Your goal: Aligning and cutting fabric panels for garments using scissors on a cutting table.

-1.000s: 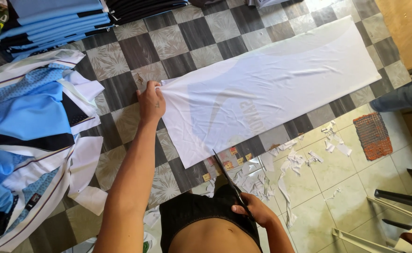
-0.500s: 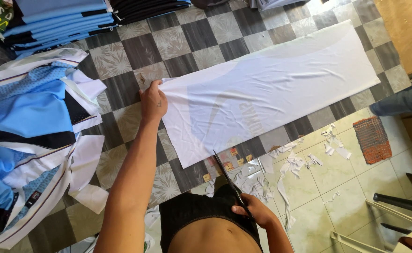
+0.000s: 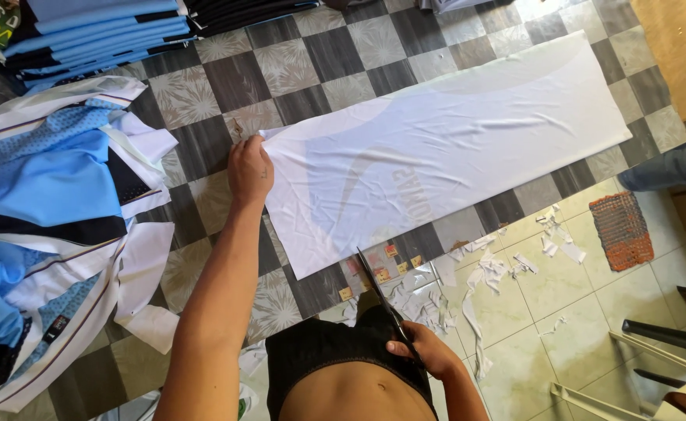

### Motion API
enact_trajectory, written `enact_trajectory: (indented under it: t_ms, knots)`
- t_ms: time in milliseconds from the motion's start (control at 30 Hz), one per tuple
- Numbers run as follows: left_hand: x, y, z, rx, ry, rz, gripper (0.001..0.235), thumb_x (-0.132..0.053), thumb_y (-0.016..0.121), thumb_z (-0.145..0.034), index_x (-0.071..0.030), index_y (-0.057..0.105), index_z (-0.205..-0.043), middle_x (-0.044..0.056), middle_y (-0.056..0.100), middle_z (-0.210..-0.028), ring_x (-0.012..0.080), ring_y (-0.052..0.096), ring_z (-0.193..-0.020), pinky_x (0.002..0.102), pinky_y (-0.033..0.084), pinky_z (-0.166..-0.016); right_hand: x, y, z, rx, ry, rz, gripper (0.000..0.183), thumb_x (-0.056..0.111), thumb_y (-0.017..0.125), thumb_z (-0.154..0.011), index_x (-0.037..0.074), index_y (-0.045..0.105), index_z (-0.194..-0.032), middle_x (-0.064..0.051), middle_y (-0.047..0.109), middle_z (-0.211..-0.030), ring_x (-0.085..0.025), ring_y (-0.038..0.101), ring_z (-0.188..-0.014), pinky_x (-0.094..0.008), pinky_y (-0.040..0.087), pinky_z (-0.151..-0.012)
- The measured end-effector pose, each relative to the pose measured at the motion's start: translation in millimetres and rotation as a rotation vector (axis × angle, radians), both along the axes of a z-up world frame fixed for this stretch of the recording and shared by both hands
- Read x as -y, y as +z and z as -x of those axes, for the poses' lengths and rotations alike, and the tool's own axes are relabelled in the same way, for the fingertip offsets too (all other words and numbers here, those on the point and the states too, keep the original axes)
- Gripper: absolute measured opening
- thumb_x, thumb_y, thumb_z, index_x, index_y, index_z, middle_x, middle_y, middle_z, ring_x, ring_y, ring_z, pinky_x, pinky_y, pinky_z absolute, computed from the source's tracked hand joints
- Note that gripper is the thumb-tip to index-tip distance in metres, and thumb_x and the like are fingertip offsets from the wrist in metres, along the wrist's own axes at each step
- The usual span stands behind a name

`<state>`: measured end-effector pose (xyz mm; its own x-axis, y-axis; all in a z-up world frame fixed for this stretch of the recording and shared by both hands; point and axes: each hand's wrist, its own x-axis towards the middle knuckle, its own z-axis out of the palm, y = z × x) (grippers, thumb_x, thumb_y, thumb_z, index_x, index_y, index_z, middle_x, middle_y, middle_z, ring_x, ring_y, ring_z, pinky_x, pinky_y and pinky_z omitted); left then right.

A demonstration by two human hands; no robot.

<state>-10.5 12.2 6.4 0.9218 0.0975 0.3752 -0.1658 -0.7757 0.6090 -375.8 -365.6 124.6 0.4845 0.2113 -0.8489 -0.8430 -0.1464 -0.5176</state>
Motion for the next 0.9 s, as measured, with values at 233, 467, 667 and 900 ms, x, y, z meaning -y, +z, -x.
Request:
enact_trajectory:
  t_ms: [233,467,667,900]
  knots:
    - [-6,-32,-4,0.098,-0.025,0.026,0.039,0.006,0.058,-0.099,-0.005,0.081,-0.129,0.021,0.082,-0.113,0.047,0.07,-0.104,0.055,0.056,-0.092,52,-5,12,0.23,0.137,0.076,0.057,0.063,0.083,-0.091,0.008,0.065,-0.087,-0.003,0.064,-0.073,-0.015,0.058,-0.07,-0.031,0.041,-0.063]
    - [-19,-40,-2,0.172,0.064,-0.162,0.023,-0.006,0.072,-0.106,-0.012,0.087,-0.121,0.012,0.082,-0.099,0.0373,0.08,-0.096,0.046,0.064,-0.095,245,-24,-80,0.294,-0.152,0.439,0.049,0.036,0.101,-0.085,-0.006,0.082,-0.102,-0.015,0.066,-0.07,-0.026,0.068,-0.062,-0.035,0.054,-0.053]
    - [-25,-29,6,0.058,0.036,-0.192,0.027,-0.006,0.07,-0.113,-0.005,0.087,-0.135,0.019,0.084,-0.118,0.0457,0.077,-0.109,0.051,0.06,-0.102,389,60,-229,0.186,-0.259,0.721,0.048,0.039,0.093,-0.097,-0.001,0.069,-0.09,-0.011,0.056,-0.073,-0.022,0.053,-0.058,-0.035,0.042,-0.048]
    - [-7,6,21,-0.192,0.163,-0.188,0.029,-0.01,0.066,-0.122,-0.005,0.083,-0.145,0.026,0.083,-0.129,0.0615,0.074,-0.112,0.065,0.056,-0.1,480,94,-349,0.018,-0.375,0.737,0.044,0.046,0.092,-0.1,0.012,0.065,-0.092,-0.003,0.054,-0.074,-0.017,0.041,-0.061,-0.033,0.034,-0.056]
